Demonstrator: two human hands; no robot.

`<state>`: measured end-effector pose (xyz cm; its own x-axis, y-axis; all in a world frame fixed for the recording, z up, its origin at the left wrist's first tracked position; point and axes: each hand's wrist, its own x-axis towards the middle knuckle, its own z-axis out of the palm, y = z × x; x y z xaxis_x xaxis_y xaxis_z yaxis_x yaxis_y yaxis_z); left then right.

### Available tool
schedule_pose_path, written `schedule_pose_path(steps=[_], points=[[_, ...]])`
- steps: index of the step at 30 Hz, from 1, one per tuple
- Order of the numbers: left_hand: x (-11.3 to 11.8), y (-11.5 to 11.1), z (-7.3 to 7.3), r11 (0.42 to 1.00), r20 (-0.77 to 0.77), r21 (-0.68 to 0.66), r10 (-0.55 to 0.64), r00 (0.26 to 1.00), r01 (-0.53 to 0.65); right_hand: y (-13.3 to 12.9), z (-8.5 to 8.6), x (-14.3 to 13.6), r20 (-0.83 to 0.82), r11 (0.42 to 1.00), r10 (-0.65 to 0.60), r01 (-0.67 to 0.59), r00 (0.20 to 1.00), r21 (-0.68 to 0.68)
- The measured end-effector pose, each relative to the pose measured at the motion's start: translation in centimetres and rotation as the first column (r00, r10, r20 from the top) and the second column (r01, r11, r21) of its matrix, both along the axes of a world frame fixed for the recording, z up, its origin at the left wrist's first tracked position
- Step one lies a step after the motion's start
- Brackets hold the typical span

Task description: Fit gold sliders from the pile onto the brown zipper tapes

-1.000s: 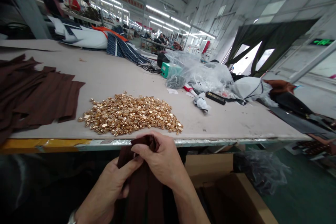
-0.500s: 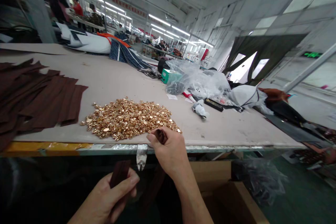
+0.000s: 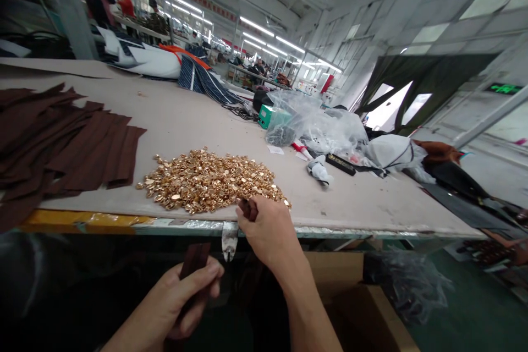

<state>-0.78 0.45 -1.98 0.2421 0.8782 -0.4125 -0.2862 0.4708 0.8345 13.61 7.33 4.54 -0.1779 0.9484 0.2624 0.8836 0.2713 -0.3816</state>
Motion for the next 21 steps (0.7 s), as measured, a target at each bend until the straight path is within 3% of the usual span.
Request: schedule_pose_path(steps=[3, 6, 8, 11, 13, 16, 19, 21], points=[[0.2, -0.4, -0.2, 0.999, 0.061, -0.046, -0.014, 0.998, 0.017, -3.5, 0.1, 1.0, -0.246, 0.983, 0.107, -0.140, 0.963, -0.122], [0.6, -0.9, -0.5, 0.995, 0.125, -0.089, -0.030, 0.992, 0.041, -6.3, -0.6, 1.5, -0.352, 0.944, 0.194, -0.272, 0.916, -0.187], [0.8, -1.0, -0.6, 0.991, 0.168, -0.125, -0.017, 0.986, 0.038, -7.2, -1.5, 1.5, -0.392, 0.934, 0.198, -0.295, 0.898, -0.204], [1.0, -1.0, -0.8, 0.989, 0.198, -0.145, 0.022, 0.980, 0.007, -7.6, -3.2, 1.1, -0.488, 0.955, 0.106, -0.224, 0.867, -0.192], [1.0, -0.8, -0.8, 0.991, 0.206, -0.134, 0.047, 0.977, -0.020, -7.5, -4.2, 0.9, -0.533, 0.977, 0.075, -0.169, 0.843, -0.131], [1.0, -0.4, -0.7, 0.989, 0.251, -0.140, 0.086, 0.964, -0.052, -7.5, -5.2, 0.7, -0.503, 0.984, 0.173, -0.164, 0.847, 0.063], [1.1, -0.3, -0.8, 0.988, 0.281, -0.141, 0.099, 0.955, -0.061, -7.5, -5.7, 0.9, -0.380, 0.932, 0.331, -0.237, 0.864, 0.273], [1.2, -0.4, -0.8, 0.989, 0.271, -0.126, 0.109, 0.956, -0.077, -7.5, -5.9, 1.1, -0.296, 0.897, 0.385, -0.280, 0.874, 0.341]])
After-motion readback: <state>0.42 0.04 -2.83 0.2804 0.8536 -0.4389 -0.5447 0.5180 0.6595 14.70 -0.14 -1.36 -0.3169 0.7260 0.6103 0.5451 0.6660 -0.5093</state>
